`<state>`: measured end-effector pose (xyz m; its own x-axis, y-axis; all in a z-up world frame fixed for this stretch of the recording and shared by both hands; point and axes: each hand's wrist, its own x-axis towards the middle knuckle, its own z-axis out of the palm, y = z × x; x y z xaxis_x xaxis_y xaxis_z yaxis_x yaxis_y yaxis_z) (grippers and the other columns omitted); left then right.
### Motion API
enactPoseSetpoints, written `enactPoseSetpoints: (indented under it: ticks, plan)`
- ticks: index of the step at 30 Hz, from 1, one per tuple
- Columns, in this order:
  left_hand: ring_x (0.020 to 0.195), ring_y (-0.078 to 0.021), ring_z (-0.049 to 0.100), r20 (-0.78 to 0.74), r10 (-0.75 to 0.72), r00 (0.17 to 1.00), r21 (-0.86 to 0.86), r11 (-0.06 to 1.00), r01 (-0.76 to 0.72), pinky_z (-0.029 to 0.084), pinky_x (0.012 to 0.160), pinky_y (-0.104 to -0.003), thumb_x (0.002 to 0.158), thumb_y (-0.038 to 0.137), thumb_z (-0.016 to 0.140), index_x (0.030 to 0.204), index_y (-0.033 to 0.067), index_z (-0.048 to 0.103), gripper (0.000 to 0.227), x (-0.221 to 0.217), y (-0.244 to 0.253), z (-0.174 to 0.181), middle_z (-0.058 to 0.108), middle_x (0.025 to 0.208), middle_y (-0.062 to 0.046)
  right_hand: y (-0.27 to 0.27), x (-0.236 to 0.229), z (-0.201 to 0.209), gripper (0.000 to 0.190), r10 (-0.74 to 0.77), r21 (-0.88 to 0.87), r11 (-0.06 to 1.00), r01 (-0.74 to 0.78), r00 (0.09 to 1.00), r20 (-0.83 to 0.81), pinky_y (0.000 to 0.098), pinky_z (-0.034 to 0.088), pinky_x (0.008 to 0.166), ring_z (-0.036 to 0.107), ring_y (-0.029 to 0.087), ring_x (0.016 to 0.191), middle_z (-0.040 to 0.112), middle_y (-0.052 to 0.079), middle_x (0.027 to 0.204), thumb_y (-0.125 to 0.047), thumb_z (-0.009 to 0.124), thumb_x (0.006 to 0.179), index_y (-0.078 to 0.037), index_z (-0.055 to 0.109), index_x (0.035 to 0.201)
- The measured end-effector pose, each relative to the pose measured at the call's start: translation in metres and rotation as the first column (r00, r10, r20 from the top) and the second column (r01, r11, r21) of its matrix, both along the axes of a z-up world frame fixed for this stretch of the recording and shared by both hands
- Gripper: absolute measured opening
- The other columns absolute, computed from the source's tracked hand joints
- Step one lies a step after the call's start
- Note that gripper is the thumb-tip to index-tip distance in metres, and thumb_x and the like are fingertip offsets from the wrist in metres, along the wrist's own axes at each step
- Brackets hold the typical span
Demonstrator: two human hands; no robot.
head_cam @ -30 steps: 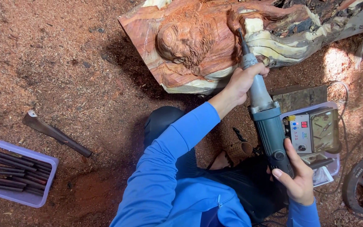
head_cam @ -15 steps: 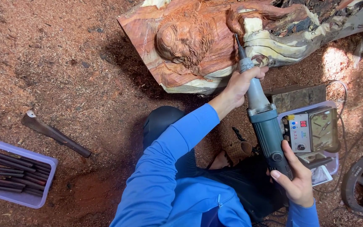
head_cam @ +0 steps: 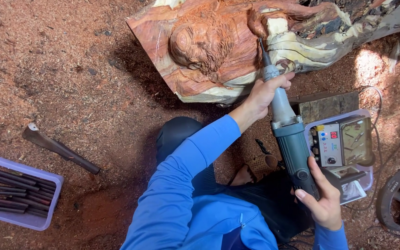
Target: Carving a detailed sculpture from a piece of wood using a rotary tool
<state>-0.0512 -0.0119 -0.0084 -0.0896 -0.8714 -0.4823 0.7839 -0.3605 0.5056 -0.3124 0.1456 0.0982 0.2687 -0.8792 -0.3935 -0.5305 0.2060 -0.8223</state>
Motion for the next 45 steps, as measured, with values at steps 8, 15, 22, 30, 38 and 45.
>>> enactPoseSetpoints:
  ticks: [8, 15, 22, 30, 38, 45]
  plan:
    - [0.106, -0.0295, 0.060, -0.013, 0.009, 1.000, -0.006, 1.000, -0.009, 0.049, 0.092, -0.049, 0.069, 0.021, 0.067, 0.128, -0.0067, 0.064, 0.066, 0.003, 0.000, 0.004, 0.062, 0.140, -0.020, 0.006, 0.003, -0.002, 0.098, -0.014, -0.001, 1.000, 0.014, 1.000, 0.007, 0.0309, 0.056, 0.057, 0.069, 0.024, 0.067, 0.073, 0.023, 0.093, 0.004, 0.066, 0.068, -0.002, 0.038, 0.161]
    - [0.118, -0.0310, 0.059, -0.075, 0.022, 0.997, -0.023, 0.999, -0.024, 0.048, 0.099, -0.051, 0.071, 0.022, 0.068, 0.102, -0.0033, 0.065, 0.040, 0.005, -0.003, -0.015, 0.068, 0.135, -0.018, -0.004, 0.015, 0.009, 0.098, 0.038, -0.014, 0.999, -0.039, 0.996, -0.075, 0.0309, 0.057, 0.061, 0.072, 0.025, 0.066, 0.074, 0.022, 0.098, 0.004, 0.068, 0.067, -0.002, 0.039, 0.160]
    - [0.138, -0.0334, 0.049, -0.130, 0.009, 0.991, 0.009, 1.000, -0.008, 0.046, 0.104, -0.055, 0.072, 0.023, 0.064, 0.120, -0.0056, 0.058, 0.056, 0.026, 0.000, 0.007, 0.071, 0.128, -0.020, -0.012, 0.028, 0.014, 0.095, 0.097, -0.064, 0.993, -0.103, 0.991, -0.091, 0.0280, 0.054, 0.063, 0.066, 0.020, 0.064, 0.072, 0.022, 0.113, 0.006, 0.069, 0.067, 0.001, 0.041, 0.158]
    - [0.118, -0.0359, 0.066, -0.263, 0.048, 0.964, 0.053, 0.998, -0.035, 0.050, 0.085, -0.043, 0.080, 0.021, 0.061, 0.097, 0.0044, 0.058, 0.025, 0.031, -0.012, -0.013, 0.073, 0.113, -0.029, -0.016, 0.053, 0.025, 0.095, 0.075, -0.027, 0.997, -0.077, 0.995, -0.066, 0.0292, 0.055, 0.068, 0.070, 0.022, 0.069, 0.073, 0.021, 0.113, 0.009, 0.067, 0.069, 0.000, 0.040, 0.160]
    - [0.131, -0.0460, 0.059, -0.206, 0.006, 0.979, 0.065, 0.998, 0.007, 0.046, 0.098, -0.053, 0.074, 0.028, 0.063, 0.086, 0.0060, 0.060, 0.025, 0.038, -0.016, -0.005, 0.073, 0.115, -0.032, -0.013, 0.063, 0.021, 0.096, 0.074, -0.057, 0.995, -0.078, 0.995, -0.065, 0.0289, 0.056, 0.063, 0.071, 0.022, 0.069, 0.071, 0.023, 0.119, 0.007, 0.067, 0.068, 0.001, 0.038, 0.159]
    - [0.107, -0.0358, 0.066, -0.403, -0.049, 0.914, -0.133, 0.991, -0.005, 0.053, 0.091, -0.050, 0.076, 0.009, 0.072, 0.123, -0.0051, 0.052, 0.053, 0.026, 0.014, 0.032, 0.068, 0.119, -0.025, 0.026, 0.032, -0.028, 0.116, 0.035, -0.026, 0.999, -0.033, 0.997, 0.075, 0.0370, 0.062, 0.058, 0.074, 0.029, 0.076, 0.068, 0.027, 0.114, -0.008, 0.069, 0.063, -0.010, 0.015, 0.166]
